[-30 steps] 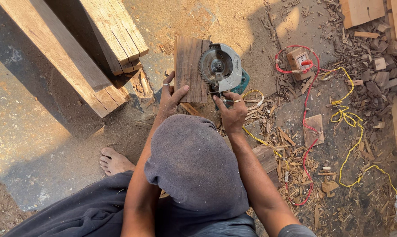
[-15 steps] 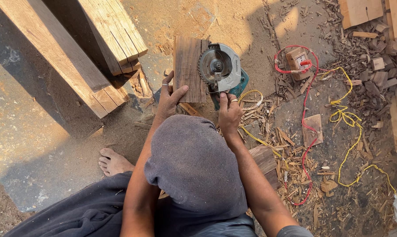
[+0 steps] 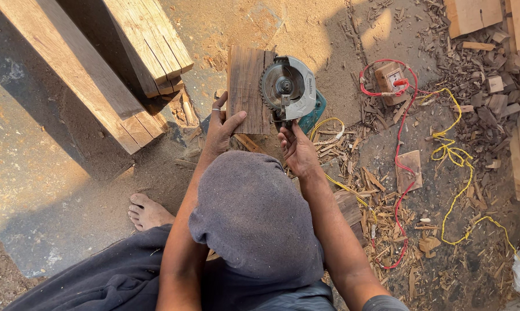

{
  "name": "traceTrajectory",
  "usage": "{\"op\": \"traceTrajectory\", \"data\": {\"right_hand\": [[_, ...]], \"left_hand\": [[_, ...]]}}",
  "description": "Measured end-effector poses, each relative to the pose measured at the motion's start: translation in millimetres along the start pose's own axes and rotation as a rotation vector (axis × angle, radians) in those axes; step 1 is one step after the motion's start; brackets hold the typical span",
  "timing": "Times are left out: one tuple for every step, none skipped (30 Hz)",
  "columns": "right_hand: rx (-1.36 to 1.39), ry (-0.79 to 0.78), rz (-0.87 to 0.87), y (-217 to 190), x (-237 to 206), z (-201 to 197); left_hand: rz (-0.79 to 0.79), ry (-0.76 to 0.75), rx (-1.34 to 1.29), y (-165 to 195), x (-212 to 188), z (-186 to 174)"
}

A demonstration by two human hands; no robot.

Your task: The person uses a circular saw to cut a piece of wood into smaller sections. They position the wood, make several cuts, and remove the cut pieces.

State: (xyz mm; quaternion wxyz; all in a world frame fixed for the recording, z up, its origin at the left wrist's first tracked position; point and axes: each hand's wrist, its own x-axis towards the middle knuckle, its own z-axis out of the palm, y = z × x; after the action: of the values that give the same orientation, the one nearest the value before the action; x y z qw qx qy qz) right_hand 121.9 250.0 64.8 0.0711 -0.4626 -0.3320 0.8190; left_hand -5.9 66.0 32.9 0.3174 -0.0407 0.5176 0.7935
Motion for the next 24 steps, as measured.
{"op": "traceTrajectory", "data": {"right_hand": [[-0.019,0.030,-0.006,0,-1,2],[-0.085,0.052,-0.099,1,-1,4],[-0.151,0.075,-0.191,2,-2,6],[-0.216,0.096,-0.286,3,-5,8],[-0.309,0.111,-0.348,4,-8,11],[-0.404,0.126,-0.408,5,-13,12],[-0.498,0.138,-0.466,6,-18,14],[-0.609,0.128,-0.532,6,-22,14],[-0.721,0.121,-0.595,7,-27,14],[-0.833,0.116,-0.659,7,-29,15],[-0.849,0.116,-0.714,7,-31,14],[-0.864,0.113,-0.770,6,-31,14],[-0.879,0.109,-0.827,6,-30,14],[-0.910,0.113,-0.860,6,-29,12],[-0.942,0.117,-0.895,6,-27,11],[-0.974,0.121,-0.932,6,-25,10],[-1.046,0.161,-0.942,6,-24,9],[-1.119,0.203,-0.948,6,-23,8],[-1.192,0.247,-0.953,7,-22,7],[-1.185,0.257,-0.902,7,-22,7],[-1.176,0.265,-0.850,8,-22,7],[-1.168,0.273,-0.797,9,-22,8],[-1.110,0.236,-0.805,10,-23,9],[-1.051,0.198,-0.815,11,-23,11]], "left_hand": [[-0.002,0.001,0.008,0,0,0],[-0.002,0.007,0.018,0,-1,0],[-0.007,0.013,0.015,1,-1,0],[-0.009,0.016,0.012,1,-2,0],[-0.011,0.017,0.008,1,-2,0],[-0.012,0.021,0.024,1,-2,0],[-0.013,0.027,0.041,1,-3,0],[-0.013,0.034,0.057,2,-3,0],[-0.009,0.026,0.044,2,-3,0],[-0.007,0.015,0.029,2,-3,0],[-0.005,0.005,0.016,3,-3,0],[-0.009,0.009,0.018,3,-3,0],[-0.011,0.014,0.019,3,-2,1],[-0.014,0.019,0.020,3,-2,1],[-0.012,0.019,0.029,3,-2,1],[-0.008,0.019,0.038,3,-1,2],[-0.004,0.020,0.046,3,-1,2],[-0.008,0.017,0.038,3,-1,2],[-0.012,0.012,0.029,4,0,2],[-0.015,0.008,0.021,4,0,2],[-0.008,-0.005,0.012,5,0,3],[-0.002,-0.016,0.003,6,0,3],[0.006,-0.028,-0.007,5,0,3],[0.010,-0.028,0.002,6,0,3]]}}
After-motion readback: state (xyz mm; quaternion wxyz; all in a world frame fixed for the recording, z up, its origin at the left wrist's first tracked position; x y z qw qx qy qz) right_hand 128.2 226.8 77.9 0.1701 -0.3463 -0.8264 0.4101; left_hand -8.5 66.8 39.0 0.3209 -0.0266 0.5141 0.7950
